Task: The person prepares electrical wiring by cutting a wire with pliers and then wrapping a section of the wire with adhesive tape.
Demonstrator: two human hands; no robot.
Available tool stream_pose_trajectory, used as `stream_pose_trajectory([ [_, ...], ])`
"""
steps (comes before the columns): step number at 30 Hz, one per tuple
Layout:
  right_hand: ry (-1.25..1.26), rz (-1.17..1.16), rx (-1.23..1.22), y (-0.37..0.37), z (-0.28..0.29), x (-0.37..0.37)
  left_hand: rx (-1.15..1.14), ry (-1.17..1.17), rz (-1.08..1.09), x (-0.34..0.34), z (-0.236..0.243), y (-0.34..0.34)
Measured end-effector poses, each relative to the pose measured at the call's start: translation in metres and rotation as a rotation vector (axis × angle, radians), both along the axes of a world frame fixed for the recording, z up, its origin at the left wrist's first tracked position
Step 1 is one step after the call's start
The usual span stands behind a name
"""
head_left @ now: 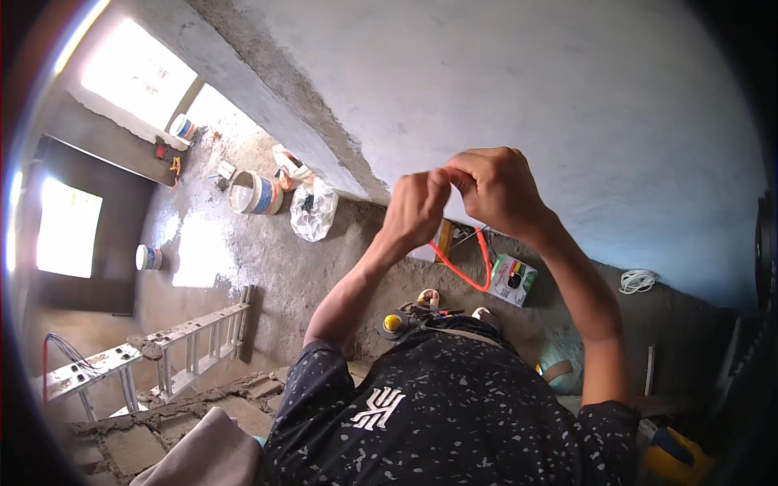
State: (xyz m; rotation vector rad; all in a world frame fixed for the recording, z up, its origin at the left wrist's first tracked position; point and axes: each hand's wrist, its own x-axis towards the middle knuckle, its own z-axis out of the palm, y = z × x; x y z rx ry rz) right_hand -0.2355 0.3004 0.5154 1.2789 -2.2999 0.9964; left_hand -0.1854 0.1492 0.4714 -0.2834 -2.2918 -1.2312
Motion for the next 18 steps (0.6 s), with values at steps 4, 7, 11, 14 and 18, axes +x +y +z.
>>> stream_pose_trajectory([
  [4, -0.049, 0.027, -0.08, 0.016, 0.007, -0.007, 0.022, -0.255, -0.021, -0.004, 0.051, -0.016],
  [7, -0.058, -0.007, -0.144, 0.036, 0.064, -0.013, 0.033, -0.074, -0.155, -0.002, 0.081, -0.029],
  [11, 0.088, -0.043, -0.056, 0.041, 0.126, -0.005, -0.056, 0.153, -0.094, -0.012, 0.088, -0.032],
  [14, 0.155, -0.004, -0.023, 0.029, 0.111, -0.01, -0.111, 0.09, 0.023, -0.008, 0.078, -0.021],
  [18, 0.069, 0.037, -0.023, 0.006, 0.045, -0.014, -0.094, 0.04, -0.053, -0.011, 0.044, 0.001],
])
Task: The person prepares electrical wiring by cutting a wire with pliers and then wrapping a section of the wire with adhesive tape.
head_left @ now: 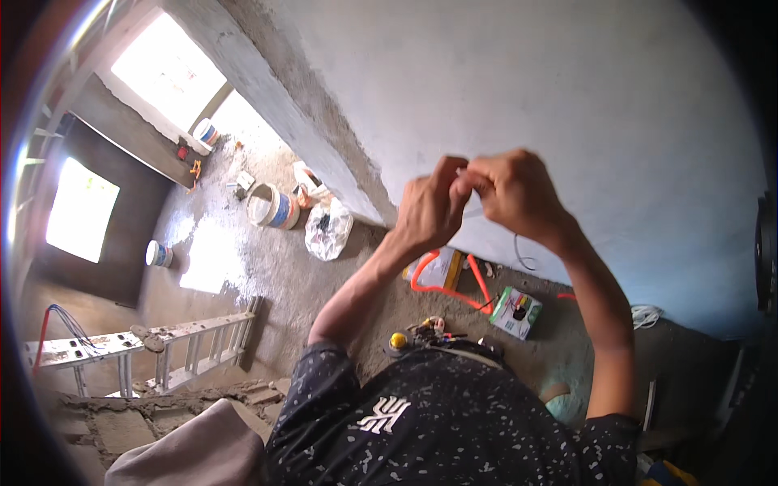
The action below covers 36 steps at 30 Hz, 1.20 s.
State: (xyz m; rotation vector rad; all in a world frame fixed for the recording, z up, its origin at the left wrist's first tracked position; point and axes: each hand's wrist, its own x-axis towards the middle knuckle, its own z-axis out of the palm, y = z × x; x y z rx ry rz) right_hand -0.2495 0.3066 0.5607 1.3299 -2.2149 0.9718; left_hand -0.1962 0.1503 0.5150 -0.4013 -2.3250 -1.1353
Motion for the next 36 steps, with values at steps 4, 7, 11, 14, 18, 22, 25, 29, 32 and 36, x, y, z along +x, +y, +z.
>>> stream_pose_trajectory([
  [4, 0.037, 0.016, -0.014, 0.003, 0.028, -0.008, 0.031, 0.083, -0.04, -0.01, 0.034, -0.009],
  [7, 0.166, 0.046, -0.071, -0.007, 0.082, 0.02, 0.17, 0.288, -0.04, 0.019, 0.096, -0.007],
  [11, -0.117, -0.015, 0.117, -0.011, -0.062, -0.013, -0.089, 0.271, 0.215, -0.02, -0.068, -0.013],
  [14, -0.928, 0.302, -0.026, 0.004, -0.061, 0.003, 0.212, -0.11, 0.108, 0.014, -0.035, -0.007],
  [18, -0.844, 0.331, -0.142, 0.028, -0.087, -0.011, 0.325, -0.115, 0.267, 0.012, -0.006, -0.036],
  [22, -0.332, 0.046, -0.218, 0.031, -0.043, -0.001, -0.046, -0.244, 0.327, 0.014, -0.019, -0.038],
  [25, -0.063, 0.025, 0.016, 0.028, -0.012, 0.013, -0.084, -0.187, 0.255, 0.022, -0.015, -0.031],
  [29, -0.01, 0.055, 0.051, 0.016, 0.003, 0.027, -0.068, -0.084, 0.17, 0.024, -0.002, -0.017],
  [32, 0.002, -0.01, 0.077, 0.011, 0.004, 0.03, -0.056, -0.056, 0.156, 0.014, 0.001, -0.012],
  [36, 0.085, 0.043, -0.15, 0.014, 0.057, 0.027, 0.278, 0.131, 0.135, 0.012, 0.045, -0.021],
])
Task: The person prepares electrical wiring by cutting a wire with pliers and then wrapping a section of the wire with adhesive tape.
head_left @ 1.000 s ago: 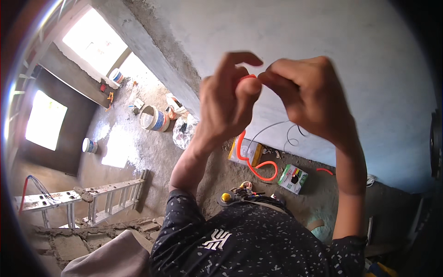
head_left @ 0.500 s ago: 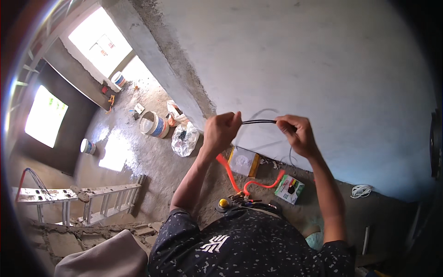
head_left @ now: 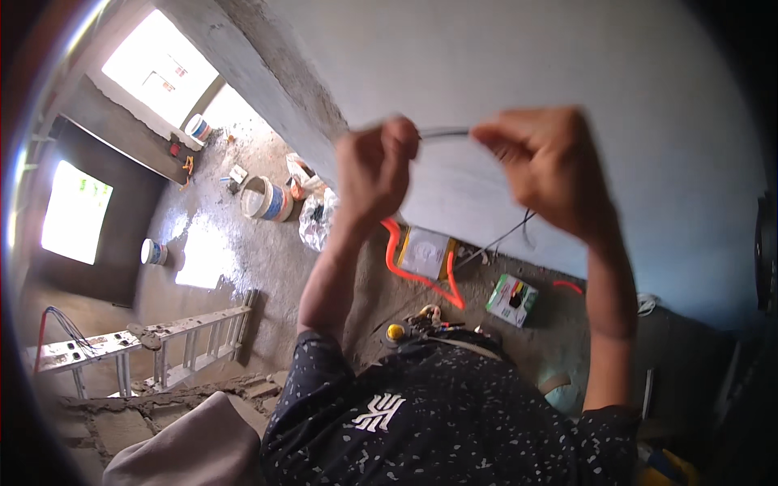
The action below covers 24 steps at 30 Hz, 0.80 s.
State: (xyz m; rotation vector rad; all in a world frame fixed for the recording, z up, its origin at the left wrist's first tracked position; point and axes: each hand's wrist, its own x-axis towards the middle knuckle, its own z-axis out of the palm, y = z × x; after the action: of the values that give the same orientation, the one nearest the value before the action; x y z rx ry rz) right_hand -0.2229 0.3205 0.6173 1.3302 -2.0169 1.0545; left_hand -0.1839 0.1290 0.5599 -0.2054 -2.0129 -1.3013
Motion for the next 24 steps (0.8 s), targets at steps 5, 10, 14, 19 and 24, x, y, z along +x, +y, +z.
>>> stream_pose_trajectory([
  [5, 0.024, -0.259, 0.278, -0.019, -0.078, -0.024, -0.249, -0.255, 0.047, -0.021, -0.091, -0.006],
  [10, -0.064, -0.234, 0.103, -0.017, -0.084, -0.015, -0.282, -0.251, 0.018, 0.001, -0.072, 0.011],
  [14, -0.331, -0.048, 0.196, -0.006, -0.091, -0.019, -0.323, -0.231, -0.032, -0.005, -0.054, 0.013],
  [19, -0.325, -0.088, 0.088, 0.023, -0.039, -0.008, -0.212, -0.18, -0.204, -0.002, -0.039, 0.007],
  [24, -0.04, -0.119, 0.233, 0.033, -0.002, -0.011, -0.42, -0.323, -0.123, -0.006, -0.017, 0.013],
])
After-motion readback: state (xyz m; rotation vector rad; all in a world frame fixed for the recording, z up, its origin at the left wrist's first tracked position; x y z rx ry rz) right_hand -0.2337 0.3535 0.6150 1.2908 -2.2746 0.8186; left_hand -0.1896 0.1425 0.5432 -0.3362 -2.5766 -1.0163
